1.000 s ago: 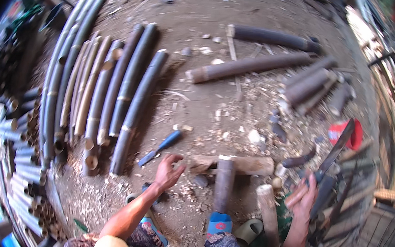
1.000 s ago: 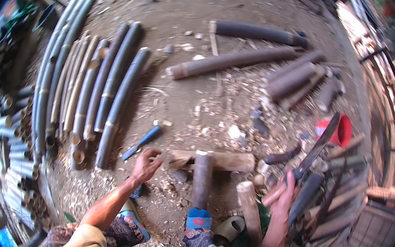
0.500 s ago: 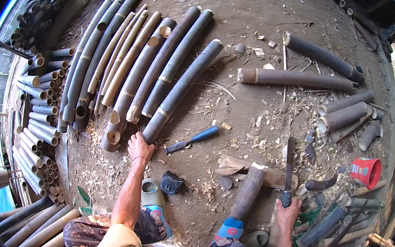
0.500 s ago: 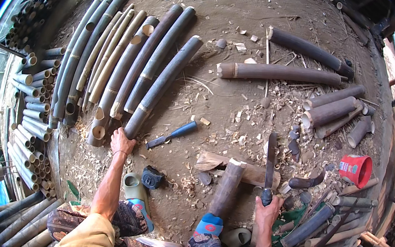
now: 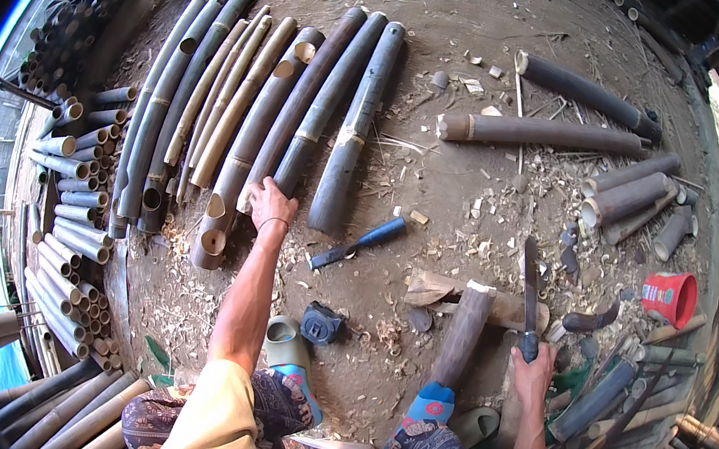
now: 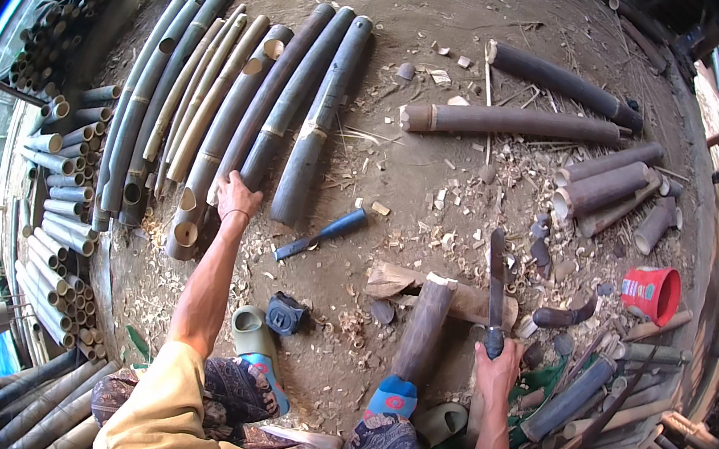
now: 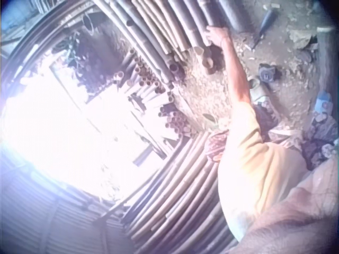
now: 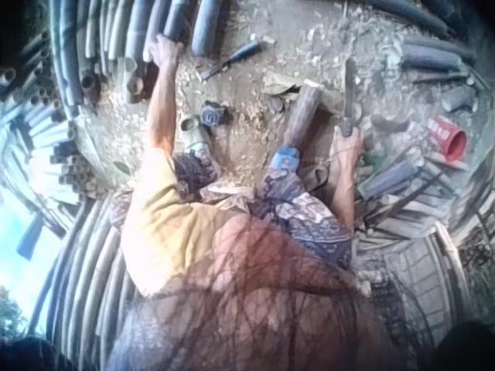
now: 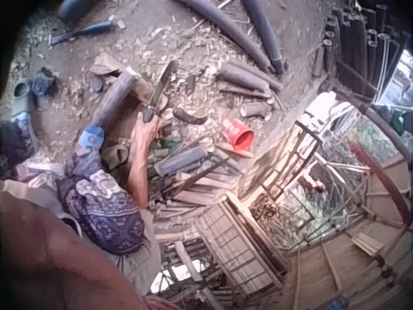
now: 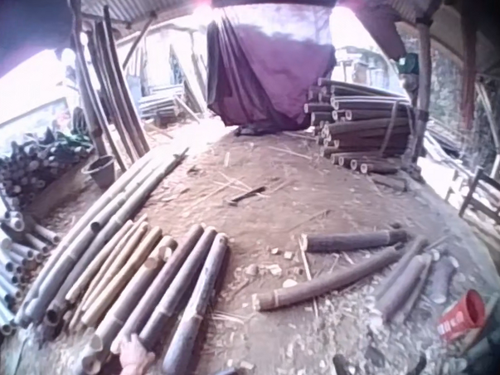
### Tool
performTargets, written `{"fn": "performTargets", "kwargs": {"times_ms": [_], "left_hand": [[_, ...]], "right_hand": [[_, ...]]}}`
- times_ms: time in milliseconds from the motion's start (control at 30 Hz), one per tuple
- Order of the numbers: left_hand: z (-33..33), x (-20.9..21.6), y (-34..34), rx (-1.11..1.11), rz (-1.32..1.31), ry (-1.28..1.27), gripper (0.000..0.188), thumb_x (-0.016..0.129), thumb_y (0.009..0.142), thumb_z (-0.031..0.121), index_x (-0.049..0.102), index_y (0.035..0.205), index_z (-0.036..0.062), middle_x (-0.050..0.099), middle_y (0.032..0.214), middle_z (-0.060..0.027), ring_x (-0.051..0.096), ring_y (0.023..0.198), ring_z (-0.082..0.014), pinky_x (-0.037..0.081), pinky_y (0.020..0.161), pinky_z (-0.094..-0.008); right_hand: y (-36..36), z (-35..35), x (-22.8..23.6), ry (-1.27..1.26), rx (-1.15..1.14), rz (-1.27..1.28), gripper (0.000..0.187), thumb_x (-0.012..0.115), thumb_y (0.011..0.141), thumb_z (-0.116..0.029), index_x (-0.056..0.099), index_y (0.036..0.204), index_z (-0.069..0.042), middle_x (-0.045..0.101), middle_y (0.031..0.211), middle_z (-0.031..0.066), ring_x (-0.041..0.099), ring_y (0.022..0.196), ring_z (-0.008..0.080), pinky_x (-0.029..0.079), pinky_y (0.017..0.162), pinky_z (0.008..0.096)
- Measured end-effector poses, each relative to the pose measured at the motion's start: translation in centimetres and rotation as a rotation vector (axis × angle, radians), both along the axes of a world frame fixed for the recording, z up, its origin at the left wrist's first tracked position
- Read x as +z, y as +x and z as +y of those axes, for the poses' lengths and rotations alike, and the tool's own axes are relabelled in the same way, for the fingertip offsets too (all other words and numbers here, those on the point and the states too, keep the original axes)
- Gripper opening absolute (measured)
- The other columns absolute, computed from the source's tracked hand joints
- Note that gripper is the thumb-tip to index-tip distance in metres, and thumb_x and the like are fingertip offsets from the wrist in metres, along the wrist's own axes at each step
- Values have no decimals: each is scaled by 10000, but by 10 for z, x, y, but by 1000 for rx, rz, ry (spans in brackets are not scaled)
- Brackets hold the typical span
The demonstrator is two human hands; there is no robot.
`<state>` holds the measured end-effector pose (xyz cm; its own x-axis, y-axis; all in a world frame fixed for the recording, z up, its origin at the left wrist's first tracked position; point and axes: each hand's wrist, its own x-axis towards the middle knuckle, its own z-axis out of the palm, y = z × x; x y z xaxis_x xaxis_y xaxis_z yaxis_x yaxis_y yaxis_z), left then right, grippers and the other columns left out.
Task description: The person measures a section of bamboo with a tape measure, cuts a hole into it with a knife and a wooden mallet, and carves the edges of the hole to fit another bamboo pole.
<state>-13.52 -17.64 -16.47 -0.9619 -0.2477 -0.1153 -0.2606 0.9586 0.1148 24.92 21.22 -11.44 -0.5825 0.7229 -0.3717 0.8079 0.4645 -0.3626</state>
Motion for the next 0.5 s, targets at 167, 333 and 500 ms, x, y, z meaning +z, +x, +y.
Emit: {"fn": "performTargets", "kwargs": {"times_ms": [167, 333, 500], "left_hand": [[-12, 9, 1, -288, 42, 27, 581, 758, 660, 398, 588, 1039, -9, 558, 1108, -199, 555, 1061, -354, 480, 878, -444], [10, 89, 65, -205, -113, 941, 512, 685, 765, 464, 689, 897, -32, 696, 772, -144, 658, 713, -172, 506, 643, -324], [78, 157, 166, -375, -1269, 1185, 590, 518, 921, 527, 680, 950, -39, 699, 808, -178, 706, 676, -241, 578, 638, -317]], "right_hand": [[3, -2, -3, 1, 36, 36, 513, 783, 734, -242, 523, 1113, -15, 502, 1096, 185, 534, 1044, 388, 449, 885, 462], [-13, -39, 50, 295, 286, 188, 707, 747, 774, -309, 419, 1316, 7, 468, 1262, 191, 513, 1124, 386, 452, 929, 444], [-75, -96, 73, -1554, -121, 572, 685, 620, 909, -414, 351, 1393, -10, 576, 1180, 156, 630, 988, 234, 550, 819, 377]]}}
